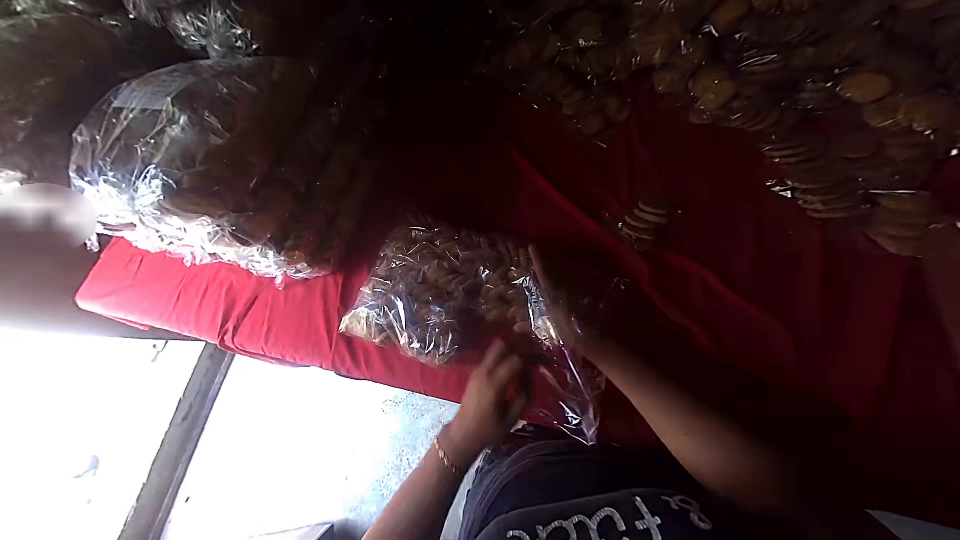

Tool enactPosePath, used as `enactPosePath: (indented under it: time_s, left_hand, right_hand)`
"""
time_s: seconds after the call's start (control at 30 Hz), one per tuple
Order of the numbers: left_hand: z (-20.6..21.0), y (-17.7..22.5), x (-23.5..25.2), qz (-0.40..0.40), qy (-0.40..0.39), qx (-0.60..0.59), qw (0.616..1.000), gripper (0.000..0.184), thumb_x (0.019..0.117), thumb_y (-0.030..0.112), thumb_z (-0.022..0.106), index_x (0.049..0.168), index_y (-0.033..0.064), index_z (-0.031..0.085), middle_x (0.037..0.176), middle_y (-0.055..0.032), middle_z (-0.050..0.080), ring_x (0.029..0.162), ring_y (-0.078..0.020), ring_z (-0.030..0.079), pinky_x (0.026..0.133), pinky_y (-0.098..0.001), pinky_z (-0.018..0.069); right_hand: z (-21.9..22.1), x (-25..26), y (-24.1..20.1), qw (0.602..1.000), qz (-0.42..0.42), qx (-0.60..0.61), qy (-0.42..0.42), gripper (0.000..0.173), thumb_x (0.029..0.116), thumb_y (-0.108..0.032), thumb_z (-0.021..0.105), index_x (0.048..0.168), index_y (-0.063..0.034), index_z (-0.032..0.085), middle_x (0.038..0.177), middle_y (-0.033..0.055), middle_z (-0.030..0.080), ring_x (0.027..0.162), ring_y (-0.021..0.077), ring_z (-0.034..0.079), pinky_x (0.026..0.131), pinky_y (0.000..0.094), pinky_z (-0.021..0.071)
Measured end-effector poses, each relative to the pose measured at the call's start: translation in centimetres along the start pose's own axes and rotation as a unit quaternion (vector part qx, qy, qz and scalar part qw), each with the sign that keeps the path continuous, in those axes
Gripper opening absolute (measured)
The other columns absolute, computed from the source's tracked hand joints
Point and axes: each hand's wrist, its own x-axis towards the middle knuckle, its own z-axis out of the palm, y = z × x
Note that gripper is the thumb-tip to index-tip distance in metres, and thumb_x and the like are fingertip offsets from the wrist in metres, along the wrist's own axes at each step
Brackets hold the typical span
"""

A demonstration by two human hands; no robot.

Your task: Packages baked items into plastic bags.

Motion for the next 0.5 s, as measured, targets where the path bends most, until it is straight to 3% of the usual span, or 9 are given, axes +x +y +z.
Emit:
enactPosePath:
  time_s: [0.03,0.07,0.13,0.2,0.3,0.33,0.4,0.43,0.5]
  left_hand:
    - [-0.2,-2.3,0.1,-0.033,0.036,0.034,0.998,0.020,0.0859,0.002,0.059,0.100,-0.0046,0.071,0.111,-0.0222,0.068,0.106,-0.0273,0.067,0.095,-0.0365,0.0536]
    - [-0.5,-4.4,0.1,-0.061,0.032,0.054,0.996,0.023,0.0852,0.000,0.060,0.104,-0.0056,0.073,0.113,-0.0246,0.069,0.108,-0.0317,0.068,0.097,-0.0416,0.0533]
    - [-1.0,-7.3,0.0,-0.092,-0.015,0.067,0.993,0.032,0.0937,0.002,0.062,0.124,0.0055,0.072,0.121,-0.0197,0.067,0.113,-0.0265,0.065,0.102,-0.0386,0.0525]
    - [-1.2,-8.3,0.3,-0.102,-0.043,0.113,0.987,0.042,0.0941,0.002,0.060,0.133,0.0136,0.069,0.126,-0.0182,0.065,0.113,-0.0268,0.066,0.100,-0.0418,0.0544]
    - [-1.2,-8.8,0.9,-0.092,-0.052,0.246,0.964,0.050,0.0868,-0.008,0.058,0.129,0.0153,0.072,0.119,-0.0232,0.067,0.103,-0.0412,0.069,0.086,-0.0578,0.0567]
    - [-1.3,-9.1,1.0,-0.095,-0.059,0.287,0.951,0.052,0.0869,-0.008,0.059,0.130,0.0188,0.072,0.118,-0.0234,0.068,0.103,-0.0434,0.068,0.084,-0.0600,0.0558]
    - [-1.4,-9.8,1.2,-0.104,-0.070,0.345,0.930,0.050,0.0885,-0.003,0.063,0.130,0.0229,0.072,0.118,-0.0234,0.067,0.102,-0.0445,0.068,0.082,-0.0608,0.0559]
    - [-1.4,-9.7,1.4,-0.112,-0.075,0.356,0.925,0.052,0.0866,-0.005,0.065,0.130,0.0224,0.072,0.118,-0.0254,0.067,0.101,-0.0469,0.068,0.081,-0.0623,0.0553]
    - [-1.9,-9.1,1.6,-0.133,-0.102,0.336,0.927,0.049,0.0869,-0.005,0.065,0.129,0.0187,0.072,0.122,-0.0272,0.065,0.105,-0.0487,0.067,0.084,-0.0636,0.0551]
  right_hand:
    - [-0.3,0.0,0.1,0.999,0.035,0.007,-0.018,0.119,0.0754,-0.032,0.086,0.164,-0.0059,0.011,0.165,0.0223,0.026,0.151,0.0390,0.029,0.121,0.0565,0.0247]
    - [0.1,-0.2,0.0,0.999,0.053,0.002,-0.004,0.116,0.0753,-0.034,0.086,0.163,-0.0040,0.016,0.163,0.0248,0.030,0.149,0.0424,0.032,0.120,0.0594,0.0262]
    - [1.6,-0.5,-1.3,0.996,0.055,-0.054,0.053,0.092,0.0816,-0.038,0.076,0.157,-0.0031,0.035,0.153,0.0261,0.045,0.141,0.0453,0.043,0.114,0.0640,0.0321]
    - [2.1,-0.3,-2.4,0.992,0.030,-0.091,0.078,0.080,0.0861,-0.039,0.069,0.154,-0.0062,0.043,0.151,0.0227,0.050,0.139,0.0437,0.047,0.110,0.0654,0.0358]
    - [-3.9,-0.1,-3.7,0.977,0.034,-0.054,-0.204,0.094,0.0948,-0.033,0.067,0.163,-0.0034,0.010,0.167,0.0221,0.020,0.155,0.0361,0.020,0.124,0.0545,0.0162]
    - [-6.0,0.1,-3.0,0.962,0.004,-0.021,-0.273,0.085,0.0979,-0.031,0.067,0.160,0.0021,0.019,0.164,0.0261,0.026,0.153,0.0381,0.025,0.124,0.0539,0.0177]
    - [-10.6,0.8,-0.7,0.954,-0.037,0.036,-0.295,0.044,0.1013,-0.019,0.062,0.138,0.0059,0.057,0.133,0.0279,0.062,0.125,0.0405,0.059,0.108,0.0562,0.0423]
    - [-12.8,1.3,0.6,0.966,-0.018,0.032,-0.256,0.033,0.1028,-0.015,0.057,0.130,0.0026,0.064,0.124,0.0246,0.066,0.116,0.0385,0.064,0.103,0.0553,0.0467]
    - [-14.3,2.9,4.1,0.990,0.058,-0.042,-0.118,0.041,0.1002,-0.029,0.063,0.135,-0.0069,0.061,0.137,0.0220,0.058,0.130,0.0393,0.053,0.110,0.0583,0.0390]
